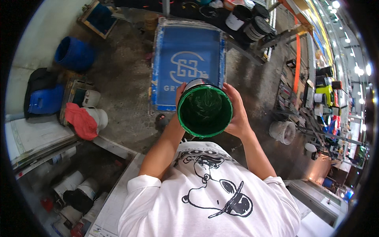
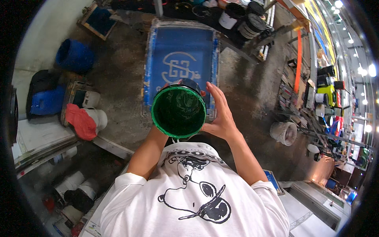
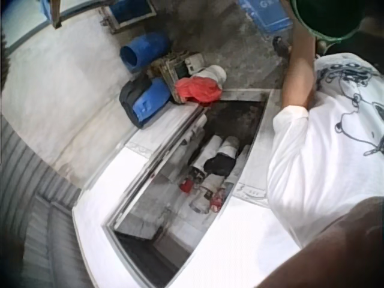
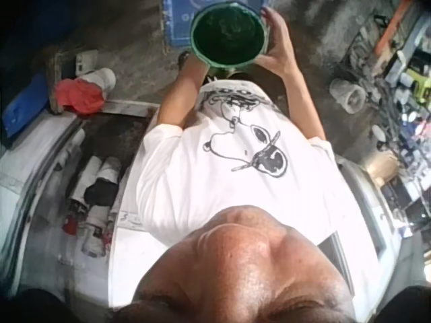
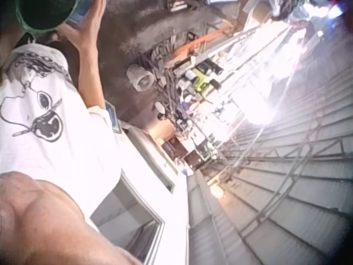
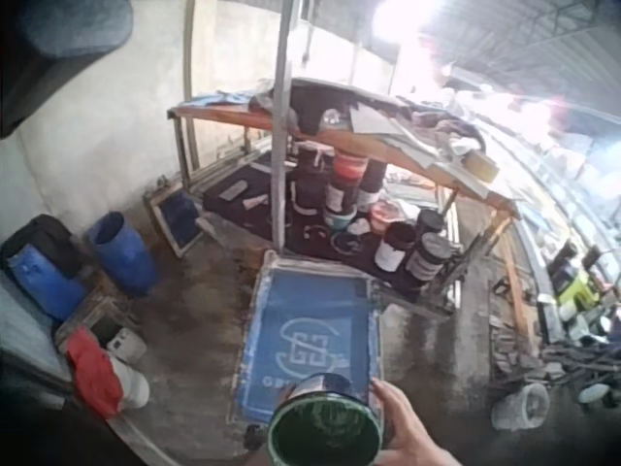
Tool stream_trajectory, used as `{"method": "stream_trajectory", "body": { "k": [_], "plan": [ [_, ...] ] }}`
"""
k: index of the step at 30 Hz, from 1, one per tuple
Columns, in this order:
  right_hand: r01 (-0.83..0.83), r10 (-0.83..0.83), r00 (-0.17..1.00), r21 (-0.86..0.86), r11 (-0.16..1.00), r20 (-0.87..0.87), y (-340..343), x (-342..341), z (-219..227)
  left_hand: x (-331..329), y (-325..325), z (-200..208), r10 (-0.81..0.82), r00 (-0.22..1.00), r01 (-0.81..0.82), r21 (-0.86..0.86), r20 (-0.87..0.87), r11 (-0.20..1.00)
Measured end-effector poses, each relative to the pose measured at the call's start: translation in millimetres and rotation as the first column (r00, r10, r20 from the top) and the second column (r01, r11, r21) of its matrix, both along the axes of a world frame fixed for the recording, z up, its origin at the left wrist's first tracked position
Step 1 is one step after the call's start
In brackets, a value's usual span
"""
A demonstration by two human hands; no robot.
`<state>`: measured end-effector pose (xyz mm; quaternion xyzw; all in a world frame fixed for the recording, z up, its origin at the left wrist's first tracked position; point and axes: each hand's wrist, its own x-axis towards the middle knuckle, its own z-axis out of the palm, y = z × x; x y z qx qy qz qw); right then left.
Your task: The person opens a green paint can, pours some paint onto a blue screen printing frame, and then places the can back on the table. The person then picks up the screen printing frame and holds it up.
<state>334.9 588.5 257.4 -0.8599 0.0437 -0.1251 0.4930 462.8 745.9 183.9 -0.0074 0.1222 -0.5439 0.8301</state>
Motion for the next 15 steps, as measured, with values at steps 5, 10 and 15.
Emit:
{"method": "stream_trajectory", "body": {
  "k": [5,10,15],
  "plan": [
    [-0.008,0.01,0.998,-0.028,1.0,0.07,-33.7,-18.2,8.0,-22.1,-55.6,12.5,-0.063,0.996,0.047,-0.264,-0.055,0.963],
    [0.109,-0.112,0.994,0.356,0.928,-0.013,-54.4,-34.8,4.8,-43.1,-98.7,6.1,-0.007,1.0,0.002,-0.371,-0.011,0.929],
    [0.098,-0.135,0.989,0.424,0.9,0.057,-65.5,-41.9,10.6,-49.6,-112.2,9.8,-0.026,0.998,0.046,-0.328,0.065,0.944]
  ]
}}
